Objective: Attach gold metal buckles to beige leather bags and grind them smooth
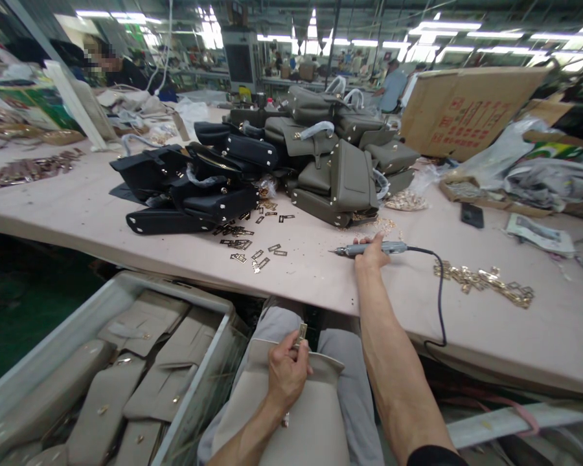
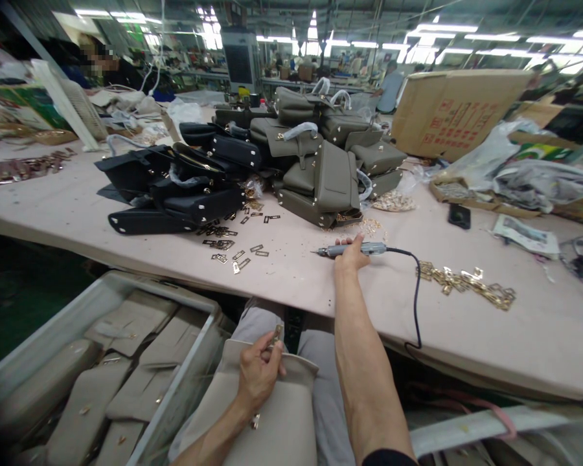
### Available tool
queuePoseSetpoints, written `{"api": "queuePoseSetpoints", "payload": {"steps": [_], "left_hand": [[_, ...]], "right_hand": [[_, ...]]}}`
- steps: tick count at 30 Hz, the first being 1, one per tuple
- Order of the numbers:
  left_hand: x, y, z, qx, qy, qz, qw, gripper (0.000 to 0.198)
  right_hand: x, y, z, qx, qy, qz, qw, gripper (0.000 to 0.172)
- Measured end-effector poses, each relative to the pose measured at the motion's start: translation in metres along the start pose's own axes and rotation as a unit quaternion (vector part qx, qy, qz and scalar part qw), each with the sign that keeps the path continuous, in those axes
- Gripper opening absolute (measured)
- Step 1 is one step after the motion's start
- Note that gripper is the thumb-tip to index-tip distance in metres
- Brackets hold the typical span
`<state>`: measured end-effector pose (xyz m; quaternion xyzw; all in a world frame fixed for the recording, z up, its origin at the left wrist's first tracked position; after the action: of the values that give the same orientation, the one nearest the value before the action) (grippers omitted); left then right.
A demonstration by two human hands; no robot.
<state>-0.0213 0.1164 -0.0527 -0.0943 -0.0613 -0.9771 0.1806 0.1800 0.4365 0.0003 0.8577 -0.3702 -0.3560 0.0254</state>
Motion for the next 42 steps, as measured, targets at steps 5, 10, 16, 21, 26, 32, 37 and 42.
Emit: {"api": "queuePoseSetpoints", "payload": {"steps": [5,10,16,21,26,32,37,42], "left_hand": [[-0.001,0.0,-0.002,0.001,0.0,-0.002,1.0,0.054],[-0.001,-0.001,-0.003,0.013,-0.002,-0.003,1.0,0.058],[-0.001,-0.002,-0.002,0.012,-0.008,-0.004,1.0,0.06],[0.001,-0.002,-0.001,0.005,0.001,0.0,1.0,0.059],[0.004,-0.001,-0.004,-0.001,-0.002,0.0,1.0,0.056],[0.006,-0.002,-0.002,0.003,-0.002,0.0,1.0,0.057],[0.006,-0.002,-0.002,0.014,0.0,0.002,1.0,0.059],[0.004,-0.003,0.001,0.012,-0.001,-0.002,1.0,0.057]], "right_hand": [[0.001,0.0,0.0,-0.008,0.002,0.011,1.0,0.031],[0.0,-0.001,0.0,-0.029,0.002,0.01,1.0,0.033],[-0.003,-0.004,-0.002,-0.037,0.011,0.026,0.999,0.029],[-0.003,-0.003,-0.003,-0.026,0.021,0.034,0.999,0.03],[-0.001,-0.002,-0.002,-0.017,0.027,0.04,0.999,0.029],[-0.001,-0.002,-0.003,-0.024,0.026,0.036,0.999,0.027],[0.004,-0.005,-0.011,-0.018,0.028,0.027,0.999,0.029],[0.009,-0.007,-0.018,-0.011,0.034,0.02,0.999,0.029]]}}
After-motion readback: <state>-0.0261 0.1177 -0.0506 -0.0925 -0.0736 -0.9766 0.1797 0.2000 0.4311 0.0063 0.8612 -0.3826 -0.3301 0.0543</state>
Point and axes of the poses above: each hand's wrist, its own y-axis away from the middle knuckle, its own x-axis out of the back of the hand, z = x × y, the point moved 7 cm from there along -y, towards the middle knuckle, and after that the axes turned 1 degree about x, right-handed, at the moved point
